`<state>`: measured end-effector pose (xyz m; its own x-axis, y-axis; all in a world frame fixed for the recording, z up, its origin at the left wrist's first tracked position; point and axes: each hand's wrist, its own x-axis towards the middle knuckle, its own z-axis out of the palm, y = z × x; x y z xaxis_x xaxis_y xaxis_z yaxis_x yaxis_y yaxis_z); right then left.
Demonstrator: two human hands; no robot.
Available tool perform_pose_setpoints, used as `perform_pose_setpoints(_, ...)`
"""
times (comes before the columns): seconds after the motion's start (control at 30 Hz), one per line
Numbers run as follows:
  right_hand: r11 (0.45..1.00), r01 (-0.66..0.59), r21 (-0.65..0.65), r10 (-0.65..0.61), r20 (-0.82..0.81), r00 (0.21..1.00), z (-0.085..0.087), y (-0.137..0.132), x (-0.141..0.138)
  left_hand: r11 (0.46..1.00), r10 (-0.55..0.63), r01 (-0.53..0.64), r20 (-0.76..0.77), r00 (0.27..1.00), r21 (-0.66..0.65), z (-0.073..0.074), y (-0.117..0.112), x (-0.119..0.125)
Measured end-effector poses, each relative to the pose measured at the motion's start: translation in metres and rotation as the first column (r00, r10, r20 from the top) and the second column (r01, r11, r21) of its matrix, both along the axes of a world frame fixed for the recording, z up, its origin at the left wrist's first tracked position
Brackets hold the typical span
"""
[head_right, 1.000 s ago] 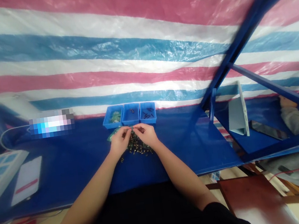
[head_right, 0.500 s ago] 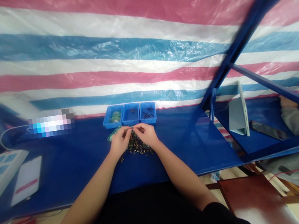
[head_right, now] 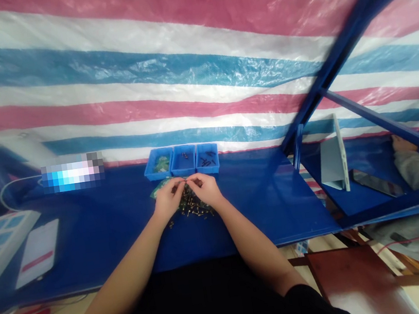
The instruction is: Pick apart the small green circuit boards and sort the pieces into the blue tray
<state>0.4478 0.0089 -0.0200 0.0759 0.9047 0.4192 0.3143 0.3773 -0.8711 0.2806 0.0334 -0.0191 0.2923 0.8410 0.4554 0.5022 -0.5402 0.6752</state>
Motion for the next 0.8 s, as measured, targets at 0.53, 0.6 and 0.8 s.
perform_pose_setpoints(0.53,1.0,0.023,0.014,-0.023,0.005,1.0,-0.0008,0.0,0.0002,1.0,-0.001,0.001,0.033,0.999,-0.005,0.0001,-0.0007,0.0006)
perform_pose_setpoints(0.6,1.0,0.023,0.014,-0.023,0.012,1.0,-0.0012,0.0003,-0.0001,1.0,-0.004,0.004,0.025,1.0,0.002,0.0002,-0.0002,0.0005)
perform_pose_setpoints(0.8,0.999,0.037,0.018,-0.037,0.01,0.999,-0.0006,0.0,-0.0009,1.0,0.016,-0.016,0.007,1.0,-0.012,-0.0003,-0.0003,-0.0002)
